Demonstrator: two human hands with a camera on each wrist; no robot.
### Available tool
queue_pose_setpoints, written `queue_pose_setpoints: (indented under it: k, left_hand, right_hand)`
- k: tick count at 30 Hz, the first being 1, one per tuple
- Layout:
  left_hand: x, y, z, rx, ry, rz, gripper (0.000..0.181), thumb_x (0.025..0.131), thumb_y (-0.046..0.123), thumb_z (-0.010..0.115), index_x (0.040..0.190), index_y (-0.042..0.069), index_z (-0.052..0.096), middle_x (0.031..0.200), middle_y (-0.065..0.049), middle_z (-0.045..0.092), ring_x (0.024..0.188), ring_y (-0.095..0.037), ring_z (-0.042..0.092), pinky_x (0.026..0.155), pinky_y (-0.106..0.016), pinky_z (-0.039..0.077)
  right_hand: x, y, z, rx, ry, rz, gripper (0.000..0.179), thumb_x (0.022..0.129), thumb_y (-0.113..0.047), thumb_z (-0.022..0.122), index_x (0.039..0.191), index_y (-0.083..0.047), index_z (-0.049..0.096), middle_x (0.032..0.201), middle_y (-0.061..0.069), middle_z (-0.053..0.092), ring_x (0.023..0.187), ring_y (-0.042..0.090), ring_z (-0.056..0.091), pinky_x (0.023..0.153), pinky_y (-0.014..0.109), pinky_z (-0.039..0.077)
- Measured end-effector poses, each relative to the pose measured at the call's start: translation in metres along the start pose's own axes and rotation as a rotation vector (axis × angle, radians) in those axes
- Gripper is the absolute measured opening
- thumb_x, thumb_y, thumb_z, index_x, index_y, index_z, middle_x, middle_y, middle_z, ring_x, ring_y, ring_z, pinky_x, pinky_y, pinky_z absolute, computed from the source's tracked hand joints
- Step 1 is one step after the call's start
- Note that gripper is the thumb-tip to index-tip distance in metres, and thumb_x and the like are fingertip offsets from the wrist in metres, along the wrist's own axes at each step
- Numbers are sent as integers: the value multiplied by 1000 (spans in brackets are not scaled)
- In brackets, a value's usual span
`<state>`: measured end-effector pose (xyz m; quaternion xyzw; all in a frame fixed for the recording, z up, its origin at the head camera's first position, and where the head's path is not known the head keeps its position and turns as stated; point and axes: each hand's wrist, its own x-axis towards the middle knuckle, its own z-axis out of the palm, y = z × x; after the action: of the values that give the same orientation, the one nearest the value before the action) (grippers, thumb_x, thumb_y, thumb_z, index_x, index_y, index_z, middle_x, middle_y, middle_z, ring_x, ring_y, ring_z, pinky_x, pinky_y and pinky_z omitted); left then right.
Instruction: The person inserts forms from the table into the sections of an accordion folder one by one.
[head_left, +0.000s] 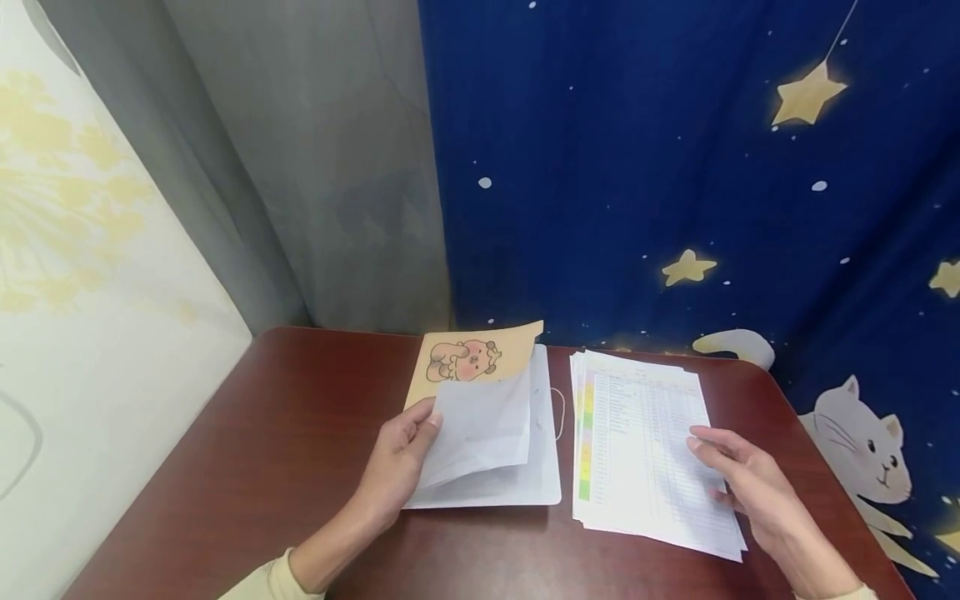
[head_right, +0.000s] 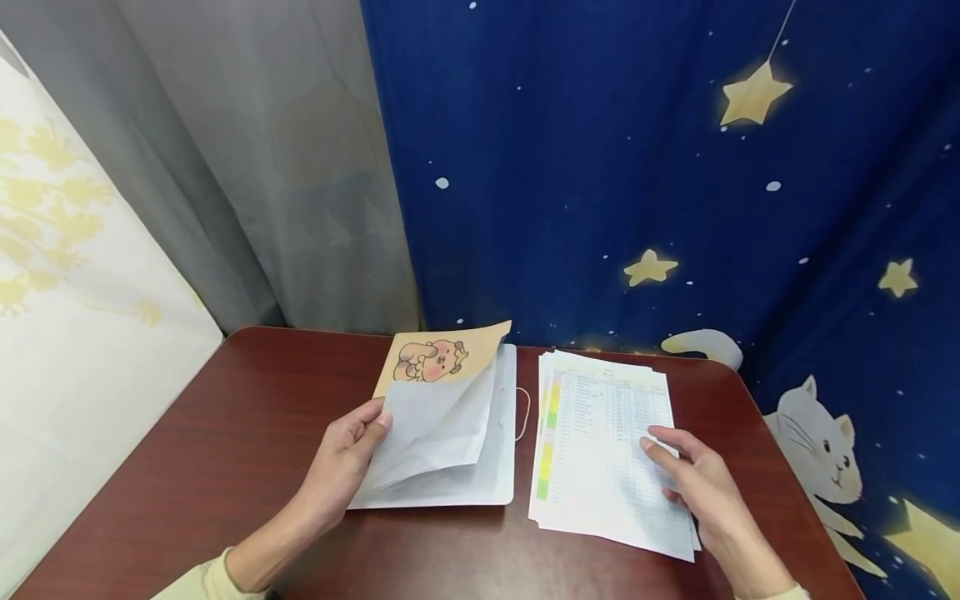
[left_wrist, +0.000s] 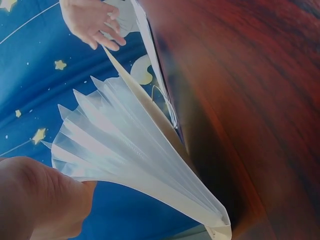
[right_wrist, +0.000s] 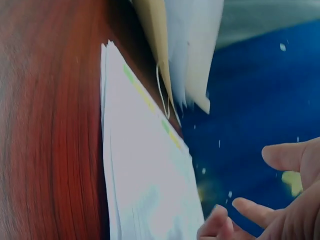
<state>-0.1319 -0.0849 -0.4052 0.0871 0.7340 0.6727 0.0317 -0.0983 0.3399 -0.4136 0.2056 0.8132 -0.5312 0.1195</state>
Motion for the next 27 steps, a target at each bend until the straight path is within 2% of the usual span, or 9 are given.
queue_pose_setpoints:
  k: [3, 8, 13, 16, 19, 22, 27]
  left_hand:
    - [1, 0, 0, -2, 1, 1, 28, 102, 24, 47, 125, 18, 60, 116, -3, 70, 106, -16, 65, 89, -23, 51]
    - [1, 0, -1, -9, -1, -8, 28, 102, 24, 46, 125, 18, 60, 116, -3, 69, 106, -16, 65, 89, -23, 51]
    - [1, 1, -2, -1, -9, -7, 27, 102, 23, 46, 125, 19, 60, 116, -3, 70, 104, -16, 65, 88, -24, 52]
    - [2, 2, -3, -1, -2, -4, 27, 102, 24, 47, 124, 19, 61, 115, -3, 70, 103, -16, 65, 87, -24, 52]
    - [2, 1, -4, -9, -2, -5, 28, 102, 26, 47, 125, 19, 61, 115, -3, 70, 104, -16, 66, 87, -24, 53]
    - [2, 0, -4, -22, -19, -5, 28, 102, 26, 47, 126, 18, 60, 117, -4, 69, 105, -17, 65, 89, -25, 52]
    - [3, -2, -2, -28, -30, 2, 28, 102, 25, 47, 126, 19, 60, 117, -3, 69, 106, -17, 64, 90, -24, 52]
  right_hand:
    - [10, 8, -10, -37, 12, 34, 87, 88, -63, 54, 152, -11, 24, 156, 21, 22, 130, 39, 30, 80, 38, 46]
    - [18, 22, -20, -182, 85, 14, 91, 88, -65, 52, 151, -6, 23, 150, 27, 32, 114, 35, 48, 68, 33, 50]
    - [23, 32, -28, -296, 154, -19, 90, 86, -65, 54, 147, -4, 30, 141, 28, 44, 92, 24, 56, 60, 31, 47]
    - [28, 35, -31, -343, 165, -19, 87, 83, -68, 57, 140, -3, 39, 124, 24, 57, 82, 20, 55, 58, 31, 44]
    - [33, 36, -35, -396, 165, -4, 85, 79, -72, 58, 128, -2, 50, 103, 16, 61, 78, 20, 52, 56, 31, 41]
    - [36, 39, -37, -462, 157, -2, 84, 77, -74, 58, 117, 0, 56, 91, 11, 59, 78, 22, 52, 56, 30, 39]
    - [39, 42, -37, -562, 177, -25, 80, 77, -75, 58, 107, -1, 59, 97, 15, 62, 86, 27, 54, 61, 30, 38]
